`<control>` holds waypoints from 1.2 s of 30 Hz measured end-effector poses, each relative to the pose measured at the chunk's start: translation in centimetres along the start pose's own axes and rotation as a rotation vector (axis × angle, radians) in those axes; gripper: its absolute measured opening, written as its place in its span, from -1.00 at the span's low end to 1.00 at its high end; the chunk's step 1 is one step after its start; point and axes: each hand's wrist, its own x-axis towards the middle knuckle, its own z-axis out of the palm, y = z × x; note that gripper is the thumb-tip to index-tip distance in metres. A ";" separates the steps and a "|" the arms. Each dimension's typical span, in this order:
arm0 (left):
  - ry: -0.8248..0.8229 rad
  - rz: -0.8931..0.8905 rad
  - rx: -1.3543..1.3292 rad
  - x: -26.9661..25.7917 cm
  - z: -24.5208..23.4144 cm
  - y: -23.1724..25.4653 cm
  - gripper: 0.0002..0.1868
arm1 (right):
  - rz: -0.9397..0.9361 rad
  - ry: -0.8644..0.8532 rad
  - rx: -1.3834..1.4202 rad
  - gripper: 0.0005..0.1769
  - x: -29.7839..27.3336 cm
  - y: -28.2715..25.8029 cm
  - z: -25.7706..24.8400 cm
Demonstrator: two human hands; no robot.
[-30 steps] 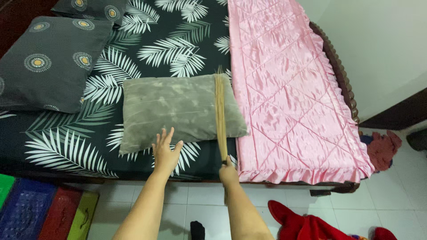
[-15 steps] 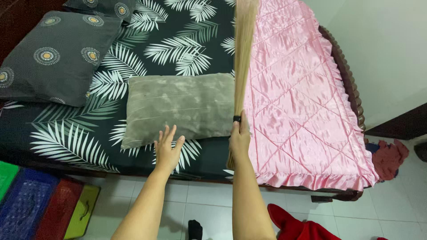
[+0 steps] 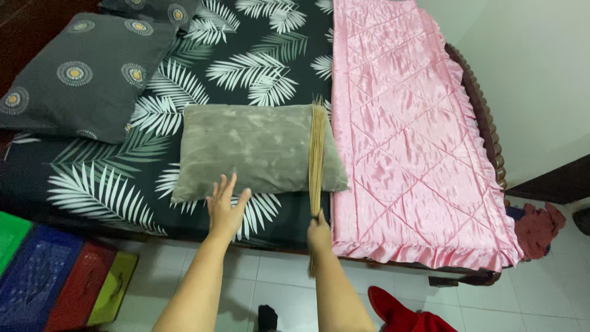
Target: The person hits a pillow with a stick, then picks up a pillowcase and inserts the pillow into it.
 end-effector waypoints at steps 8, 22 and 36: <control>0.049 -0.022 0.017 -0.1 -1.5 -1.6 -0.25 | -0.587 0.305 0.394 -0.41 -2.4 -17.6 -7.8; 0.108 -0.037 0.022 0.3 -4.2 -1.3 -0.26 | -0.079 -0.061 -0.039 -0.29 -0.3 -0.7 3.9; 0.072 0.008 0.023 1.6 -3.8 -0.8 -0.24 | -0.380 0.180 0.514 -0.32 -6.0 -22.8 -5.2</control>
